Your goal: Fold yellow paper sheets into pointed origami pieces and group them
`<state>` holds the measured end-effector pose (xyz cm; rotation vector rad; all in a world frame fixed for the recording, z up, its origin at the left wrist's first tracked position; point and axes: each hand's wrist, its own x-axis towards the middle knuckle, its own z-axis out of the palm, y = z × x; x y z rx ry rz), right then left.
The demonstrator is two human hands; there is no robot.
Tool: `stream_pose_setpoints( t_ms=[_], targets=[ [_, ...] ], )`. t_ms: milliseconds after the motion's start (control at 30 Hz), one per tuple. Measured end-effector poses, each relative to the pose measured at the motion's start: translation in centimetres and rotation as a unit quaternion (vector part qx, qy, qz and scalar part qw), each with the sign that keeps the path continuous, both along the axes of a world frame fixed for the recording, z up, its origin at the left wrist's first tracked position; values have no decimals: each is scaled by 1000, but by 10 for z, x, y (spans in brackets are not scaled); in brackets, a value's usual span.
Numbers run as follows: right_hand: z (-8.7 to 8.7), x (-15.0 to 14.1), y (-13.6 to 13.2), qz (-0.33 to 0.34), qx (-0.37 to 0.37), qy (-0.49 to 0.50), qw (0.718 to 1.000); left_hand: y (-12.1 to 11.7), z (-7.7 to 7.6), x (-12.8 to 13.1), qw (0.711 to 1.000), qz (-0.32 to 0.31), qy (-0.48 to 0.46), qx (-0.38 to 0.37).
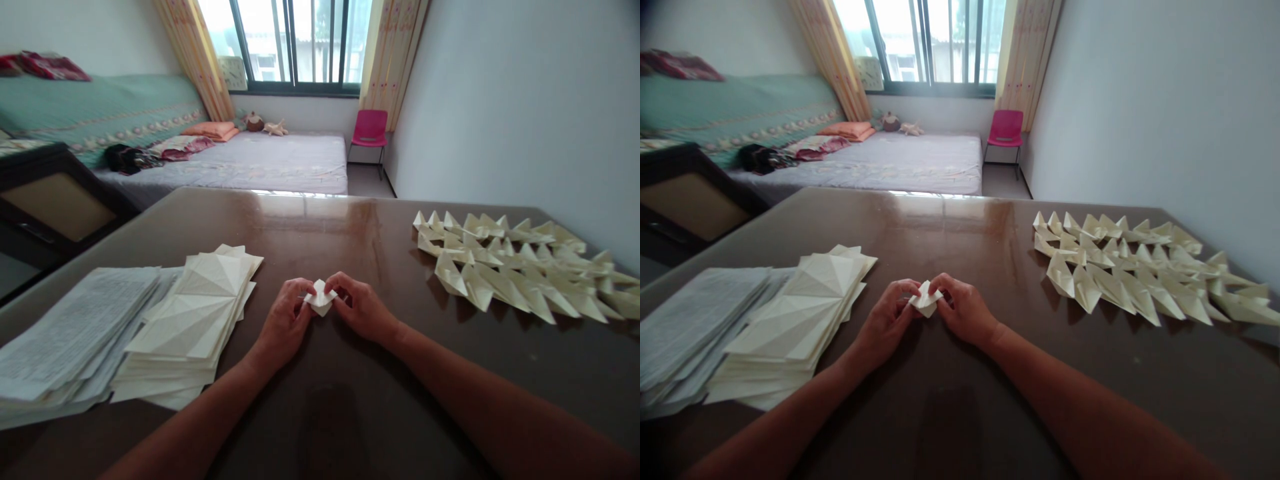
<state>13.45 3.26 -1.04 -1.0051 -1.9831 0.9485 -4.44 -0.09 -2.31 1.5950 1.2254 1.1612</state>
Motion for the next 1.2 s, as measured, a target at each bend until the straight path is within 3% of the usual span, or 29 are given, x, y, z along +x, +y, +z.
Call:
stream_pose_setpoints(
  t_ms=[233,433,600,733,967,1200],
  targets=[
    [7,4,2,16,-46,18,999,0,6,0,995,-42,-65,-64],
    [1,1,3,-19,-85,18,996,-3,5,3,998,-22,-36,-48],
    [1,-1,5,-13,-105,79,991,-1,1,2,996,-10,-46,-77],
    [2,-2,5,-9,-115,119,986,0,5,-1,995,-47,-6,-93],
    [4,-1,3,31,-159,97,982,-2,13,-1,993,-69,65,-76],
    [7,-3,-1,-22,-104,103,989,-4,10,2,992,-65,55,-90]
  ],
)
